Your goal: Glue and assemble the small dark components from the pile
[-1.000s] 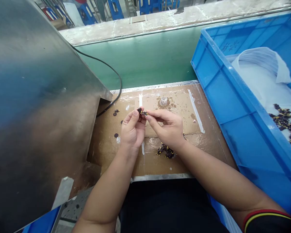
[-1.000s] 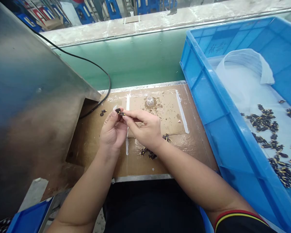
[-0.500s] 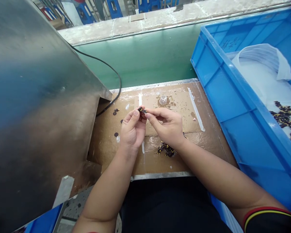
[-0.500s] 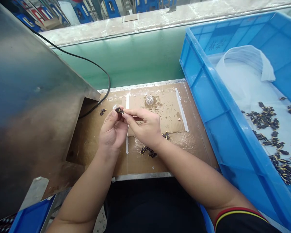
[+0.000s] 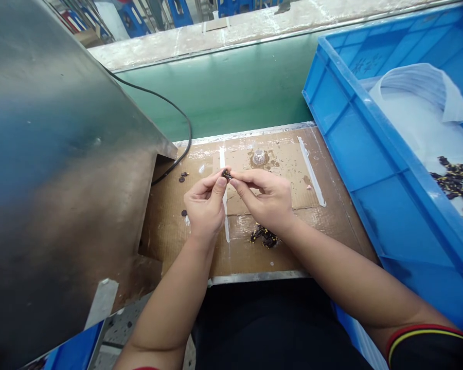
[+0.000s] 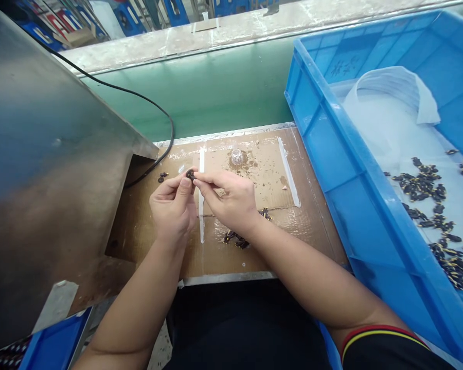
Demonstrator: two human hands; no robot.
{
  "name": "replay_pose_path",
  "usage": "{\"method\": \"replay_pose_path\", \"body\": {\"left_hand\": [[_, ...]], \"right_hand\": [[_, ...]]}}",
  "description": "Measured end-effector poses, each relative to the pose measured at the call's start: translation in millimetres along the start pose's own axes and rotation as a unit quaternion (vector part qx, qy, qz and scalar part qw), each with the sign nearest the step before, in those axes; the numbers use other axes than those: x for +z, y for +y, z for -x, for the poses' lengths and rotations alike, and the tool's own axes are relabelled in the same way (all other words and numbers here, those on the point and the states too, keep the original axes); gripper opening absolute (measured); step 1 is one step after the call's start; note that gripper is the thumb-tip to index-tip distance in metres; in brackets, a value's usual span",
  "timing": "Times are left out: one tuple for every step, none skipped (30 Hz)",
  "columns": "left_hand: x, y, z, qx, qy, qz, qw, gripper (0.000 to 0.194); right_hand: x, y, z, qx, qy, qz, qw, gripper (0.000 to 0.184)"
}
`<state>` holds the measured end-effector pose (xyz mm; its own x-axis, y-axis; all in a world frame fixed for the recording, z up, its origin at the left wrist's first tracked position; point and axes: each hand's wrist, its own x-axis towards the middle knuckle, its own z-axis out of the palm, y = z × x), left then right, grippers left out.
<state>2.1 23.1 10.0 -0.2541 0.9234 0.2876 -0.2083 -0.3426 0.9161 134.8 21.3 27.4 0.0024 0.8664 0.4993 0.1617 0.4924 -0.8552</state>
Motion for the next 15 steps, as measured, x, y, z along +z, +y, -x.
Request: {"method": "replay_pose_path", "body": {"left_hand": [[0.1,-0.3,1.1,0.02,-0.002,-0.023,1.0,0.014],[0.1,-0.6,1.9,0.037,-0.005,-0.04,0.999,0.013],[0.1,-0.8,2.4,0.047,-0.008,-0.048,0.998,0.013],[0.0,-0.9,2.6,0.052,-0.01,-0.049,0.997,0.013],[0.0,-0.9,2.5,0.053,-0.012,-0.049,0.997,0.014],[0.1,-0.7,2.2,0.051,-0.015,-0.05,0.997,0.015],[0.3,-0.2,1.6,0.051,-0.019,-0.055,0.997,0.017],[0.5,0.6,0.9,0.053,-0.023,-0.065,0.996,0.018],[0.6,1.7,0.1,0.06,-0.028,-0.083,0.994,0.02],[0.6,3.2,-0.6,0.073,-0.032,-0.107,0.991,0.021],[0.1,5.0,-1.1,0.089,-0.032,-0.137,0.986,0.022],[-0.9,7.5,-1.1,0.114,-0.027,-0.17,0.979,0.023],[-2.5,10.6,-0.3,0.146,-0.017,-0.201,0.968,0.023],[-4.8,14.7,1.6,0.187,-0.005,-0.227,0.956,0.023],[-7.6,19.6,4.8,0.235,0.007,-0.246,0.94,0.022]], "right_hand": [[-0.4,-0.1,-0.4,-0.001,0.0,0.001,1.0,0.015],[-1.0,-0.3,-1.0,-0.001,-0.001,0.002,1.0,0.015],[-1.7,-0.6,-1.6,-0.001,-0.004,0.005,1.0,0.015],[-2.6,-1.0,-2.3,-0.001,-0.007,0.01,1.0,0.015],[-3.5,-1.3,-2.9,-0.003,-0.011,0.017,1.0,0.014],[-4.6,-1.2,-3.4,-0.007,-0.013,0.024,1.0,0.014],[-5.6,-0.7,-3.7,-0.011,-0.013,0.031,0.999,0.014],[-6.4,0.5,-3.9,-0.015,-0.011,0.036,0.999,0.014],[-7.2,2.3,-4.0,-0.018,-0.005,0.039,0.999,0.016],[-7.6,4.8,-4.3,-0.021,0.002,0.042,0.999,0.018],[-7.8,7.6,-5.1,-0.026,0.01,0.042,0.999,0.02],[-7.7,10.4,-6.6,-0.033,0.018,0.041,0.998,0.021],[-7.5,12.5,-8.7,-0.041,0.024,0.037,0.998,0.02],[-7.4,13.5,-11.3,-0.05,0.028,0.032,0.998,0.018],[-7.8,12.7,-13.8,-0.056,0.03,0.022,0.998,0.015]]}}
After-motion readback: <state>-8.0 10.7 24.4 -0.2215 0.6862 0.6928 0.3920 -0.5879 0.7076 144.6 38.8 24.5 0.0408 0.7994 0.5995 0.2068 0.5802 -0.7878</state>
